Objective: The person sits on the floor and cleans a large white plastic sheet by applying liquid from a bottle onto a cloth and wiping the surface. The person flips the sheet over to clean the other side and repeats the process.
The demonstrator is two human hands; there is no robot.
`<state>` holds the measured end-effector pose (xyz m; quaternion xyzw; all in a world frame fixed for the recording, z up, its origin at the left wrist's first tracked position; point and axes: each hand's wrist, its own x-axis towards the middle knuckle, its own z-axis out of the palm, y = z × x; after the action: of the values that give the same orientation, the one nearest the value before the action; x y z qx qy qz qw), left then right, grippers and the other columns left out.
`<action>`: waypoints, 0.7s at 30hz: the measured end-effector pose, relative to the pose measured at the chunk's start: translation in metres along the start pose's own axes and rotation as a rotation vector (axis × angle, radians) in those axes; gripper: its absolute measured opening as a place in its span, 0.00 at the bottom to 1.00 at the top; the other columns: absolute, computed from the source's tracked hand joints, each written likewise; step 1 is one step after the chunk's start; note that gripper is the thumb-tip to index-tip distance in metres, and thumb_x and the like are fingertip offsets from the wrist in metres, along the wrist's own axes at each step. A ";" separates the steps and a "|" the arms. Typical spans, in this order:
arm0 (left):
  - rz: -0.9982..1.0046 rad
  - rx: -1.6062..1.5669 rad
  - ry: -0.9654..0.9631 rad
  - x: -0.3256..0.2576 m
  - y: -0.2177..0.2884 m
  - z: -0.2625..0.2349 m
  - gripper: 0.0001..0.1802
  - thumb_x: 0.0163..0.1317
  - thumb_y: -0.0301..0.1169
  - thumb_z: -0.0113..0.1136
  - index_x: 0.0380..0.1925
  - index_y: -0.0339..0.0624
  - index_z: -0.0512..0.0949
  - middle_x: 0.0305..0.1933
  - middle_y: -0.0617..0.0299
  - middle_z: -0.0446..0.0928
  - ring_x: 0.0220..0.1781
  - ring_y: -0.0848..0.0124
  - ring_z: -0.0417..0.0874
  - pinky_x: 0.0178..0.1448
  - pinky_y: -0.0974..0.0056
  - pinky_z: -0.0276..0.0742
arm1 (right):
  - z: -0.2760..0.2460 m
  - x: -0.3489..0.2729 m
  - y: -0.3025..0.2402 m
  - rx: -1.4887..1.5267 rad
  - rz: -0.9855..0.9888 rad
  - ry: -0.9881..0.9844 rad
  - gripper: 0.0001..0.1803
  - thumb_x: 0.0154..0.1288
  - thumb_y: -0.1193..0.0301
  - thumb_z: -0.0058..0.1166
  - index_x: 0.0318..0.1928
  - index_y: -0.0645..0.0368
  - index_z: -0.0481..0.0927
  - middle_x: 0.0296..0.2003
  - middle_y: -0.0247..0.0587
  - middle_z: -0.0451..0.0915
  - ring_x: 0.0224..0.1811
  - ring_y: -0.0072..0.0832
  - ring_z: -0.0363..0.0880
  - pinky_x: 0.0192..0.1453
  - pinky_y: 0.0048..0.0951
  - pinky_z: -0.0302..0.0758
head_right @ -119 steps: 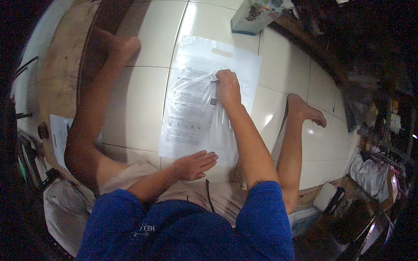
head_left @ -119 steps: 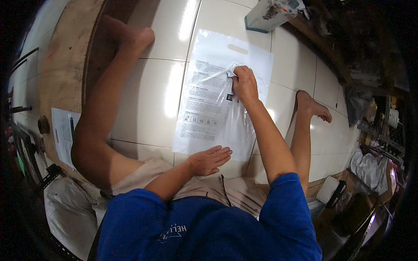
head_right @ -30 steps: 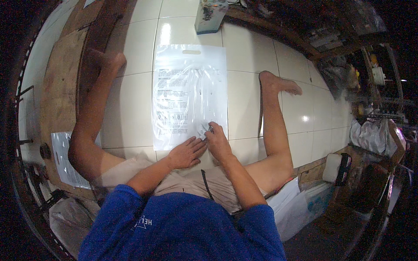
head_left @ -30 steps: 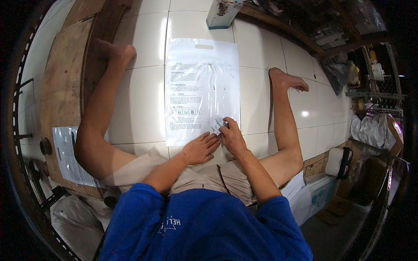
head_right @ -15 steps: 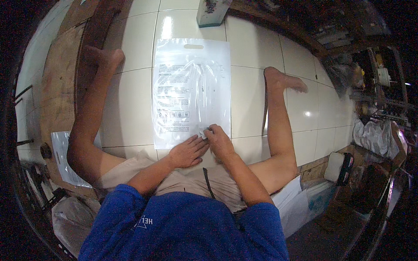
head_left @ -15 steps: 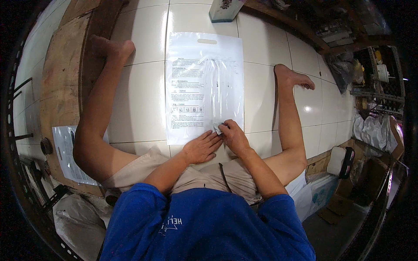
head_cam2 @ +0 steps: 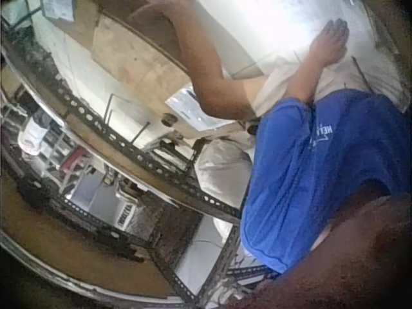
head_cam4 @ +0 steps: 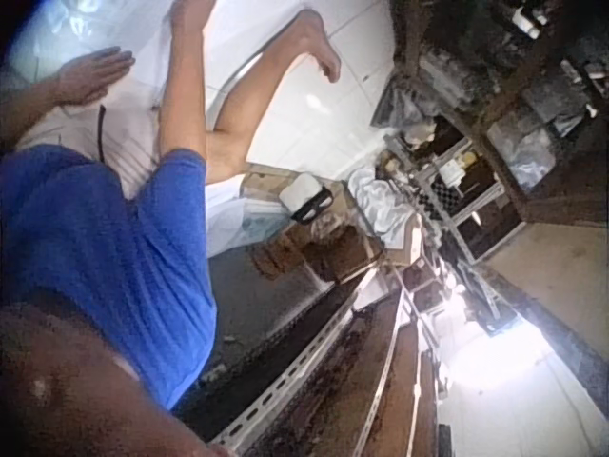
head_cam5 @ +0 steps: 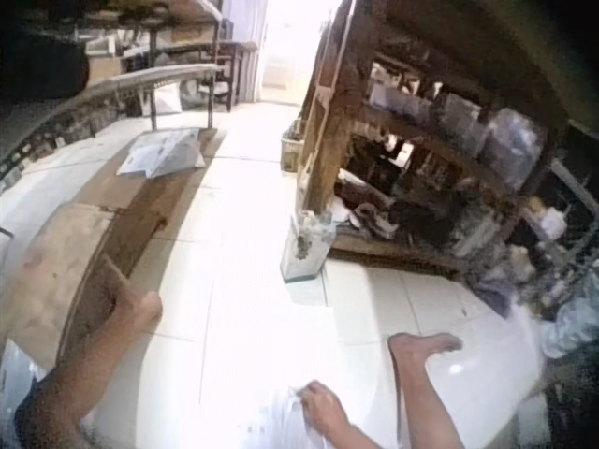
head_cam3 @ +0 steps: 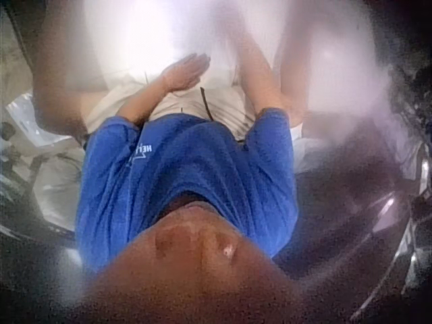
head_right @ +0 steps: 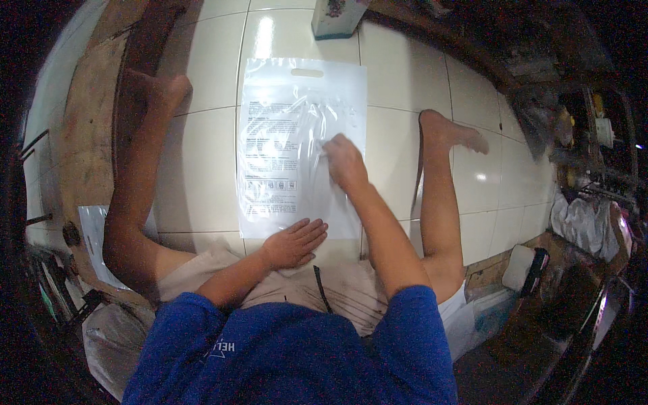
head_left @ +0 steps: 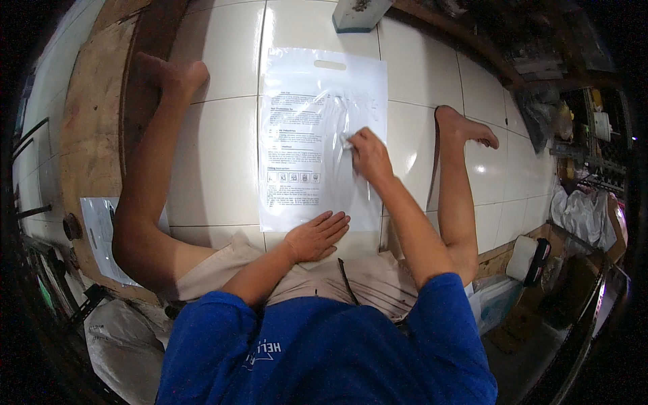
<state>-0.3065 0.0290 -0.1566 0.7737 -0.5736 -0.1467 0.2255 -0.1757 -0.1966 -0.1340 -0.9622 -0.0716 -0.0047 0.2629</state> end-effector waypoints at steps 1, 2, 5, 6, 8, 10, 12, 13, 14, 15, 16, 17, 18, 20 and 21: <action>0.003 0.002 0.010 0.001 0.001 0.000 0.35 0.68 0.45 0.49 0.68 0.34 0.61 0.76 0.49 0.57 0.78 0.58 0.54 0.80 0.51 0.50 | -0.003 0.017 0.006 -0.016 0.020 0.006 0.10 0.57 0.80 0.55 0.39 0.60 0.83 0.38 0.47 0.77 0.42 0.46 0.79 0.48 0.41 0.77; 0.006 0.010 -0.002 0.002 0.001 -0.001 0.35 0.68 0.46 0.49 0.68 0.34 0.61 0.76 0.50 0.57 0.79 0.58 0.54 0.80 0.52 0.48 | -0.007 0.032 0.014 -0.031 0.041 0.013 0.09 0.58 0.79 0.53 0.39 0.61 0.83 0.38 0.48 0.77 0.43 0.47 0.78 0.49 0.42 0.76; 0.011 0.029 -0.005 0.006 0.002 -0.005 0.35 0.68 0.47 0.48 0.68 0.35 0.62 0.76 0.53 0.58 0.79 0.60 0.53 0.81 0.53 0.45 | -0.018 0.053 0.024 -0.007 0.057 0.025 0.10 0.57 0.78 0.52 0.40 0.61 0.82 0.40 0.51 0.77 0.45 0.48 0.78 0.52 0.43 0.75; 0.006 0.035 0.013 0.005 0.001 -0.006 0.35 0.68 0.47 0.48 0.68 0.35 0.62 0.76 0.53 0.58 0.79 0.59 0.53 0.81 0.53 0.45 | -0.018 0.050 0.021 0.001 0.036 -0.002 0.11 0.57 0.78 0.53 0.41 0.61 0.81 0.40 0.51 0.77 0.45 0.49 0.78 0.52 0.43 0.75; -0.013 0.034 0.019 0.002 0.000 -0.007 0.35 0.67 0.47 0.49 0.68 0.35 0.63 0.75 0.53 0.59 0.78 0.59 0.54 0.81 0.53 0.46 | -0.004 0.017 0.018 0.162 0.011 -0.144 0.11 0.56 0.79 0.54 0.41 0.62 0.80 0.40 0.51 0.76 0.45 0.49 0.77 0.52 0.42 0.74; -0.018 0.021 0.006 0.004 0.000 -0.008 0.35 0.66 0.46 0.50 0.67 0.35 0.64 0.75 0.52 0.60 0.78 0.60 0.55 0.80 0.53 0.47 | 0.005 -0.049 0.001 0.253 -0.127 -0.252 0.10 0.62 0.75 0.53 0.43 0.63 0.79 0.45 0.53 0.76 0.48 0.50 0.76 0.54 0.41 0.74; -0.023 0.007 0.016 0.002 0.000 -0.003 0.34 0.66 0.46 0.51 0.67 0.35 0.65 0.74 0.52 0.61 0.77 0.59 0.56 0.80 0.53 0.48 | 0.012 -0.102 -0.026 0.133 -0.068 -0.419 0.14 0.65 0.72 0.52 0.50 0.61 0.80 0.51 0.55 0.77 0.54 0.50 0.76 0.60 0.39 0.75; -0.027 0.003 0.018 0.001 -0.001 -0.001 0.34 0.66 0.46 0.51 0.66 0.35 0.65 0.74 0.52 0.61 0.77 0.59 0.57 0.80 0.53 0.48 | 0.012 -0.100 -0.026 0.114 -0.072 -0.405 0.15 0.64 0.72 0.53 0.50 0.61 0.80 0.51 0.55 0.77 0.54 0.50 0.76 0.60 0.39 0.75; -0.028 0.006 0.016 0.002 -0.001 0.001 0.34 0.66 0.46 0.51 0.67 0.35 0.65 0.74 0.52 0.61 0.77 0.59 0.57 0.80 0.53 0.48 | 0.013 -0.094 -0.024 0.097 -0.078 -0.391 0.16 0.62 0.73 0.54 0.51 0.61 0.80 0.51 0.55 0.77 0.54 0.49 0.77 0.60 0.39 0.75; -0.019 0.008 0.007 0.006 0.000 -0.007 0.35 0.66 0.46 0.51 0.67 0.35 0.65 0.74 0.51 0.61 0.77 0.60 0.56 0.80 0.53 0.48 | 0.013 -0.089 -0.022 0.083 -0.073 -0.373 0.17 0.61 0.73 0.55 0.52 0.61 0.80 0.51 0.55 0.78 0.54 0.49 0.77 0.60 0.40 0.75; -0.011 0.009 -0.009 0.005 0.003 -0.012 0.35 0.66 0.46 0.51 0.67 0.35 0.64 0.74 0.51 0.61 0.77 0.60 0.56 0.80 0.53 0.47 | 0.016 -0.074 -0.013 0.135 -0.094 -0.219 0.17 0.57 0.75 0.57 0.48 0.61 0.81 0.49 0.55 0.78 0.54 0.49 0.77 0.60 0.41 0.75; -0.014 0.001 -0.026 0.002 0.003 -0.012 0.35 0.66 0.46 0.52 0.67 0.35 0.64 0.74 0.51 0.61 0.78 0.60 0.56 0.80 0.53 0.47 | 0.014 -0.045 -0.013 0.126 -0.079 -0.147 0.15 0.54 0.79 0.56 0.44 0.61 0.81 0.47 0.54 0.78 0.51 0.50 0.77 0.57 0.42 0.75; -0.017 -0.002 -0.035 0.002 0.003 -0.010 0.35 0.66 0.46 0.52 0.67 0.35 0.64 0.74 0.51 0.61 0.78 0.60 0.56 0.80 0.53 0.47 | 0.011 -0.015 -0.010 0.127 -0.034 -0.110 0.12 0.54 0.79 0.55 0.41 0.62 0.81 0.43 0.54 0.77 0.49 0.50 0.77 0.54 0.42 0.76; -0.007 -0.022 -0.010 0.005 0.001 -0.005 0.35 0.67 0.45 0.51 0.67 0.35 0.64 0.74 0.50 0.60 0.78 0.59 0.55 0.80 0.52 0.47 | 0.005 0.035 0.009 0.068 -0.074 0.021 0.11 0.56 0.78 0.53 0.40 0.61 0.81 0.38 0.51 0.76 0.47 0.49 0.76 0.52 0.43 0.75; -0.003 -0.040 0.014 0.004 0.002 -0.005 0.34 0.67 0.45 0.51 0.67 0.34 0.63 0.74 0.49 0.60 0.78 0.59 0.55 0.80 0.52 0.48 | -0.003 0.054 0.005 0.088 0.067 0.015 0.10 0.58 0.77 0.54 0.41 0.62 0.81 0.39 0.52 0.77 0.45 0.50 0.76 0.51 0.41 0.75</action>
<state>-0.3046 0.0259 -0.1517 0.7711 -0.5676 -0.1530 0.2446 -0.1219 -0.1950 -0.1308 -0.9515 -0.0374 0.0000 0.3053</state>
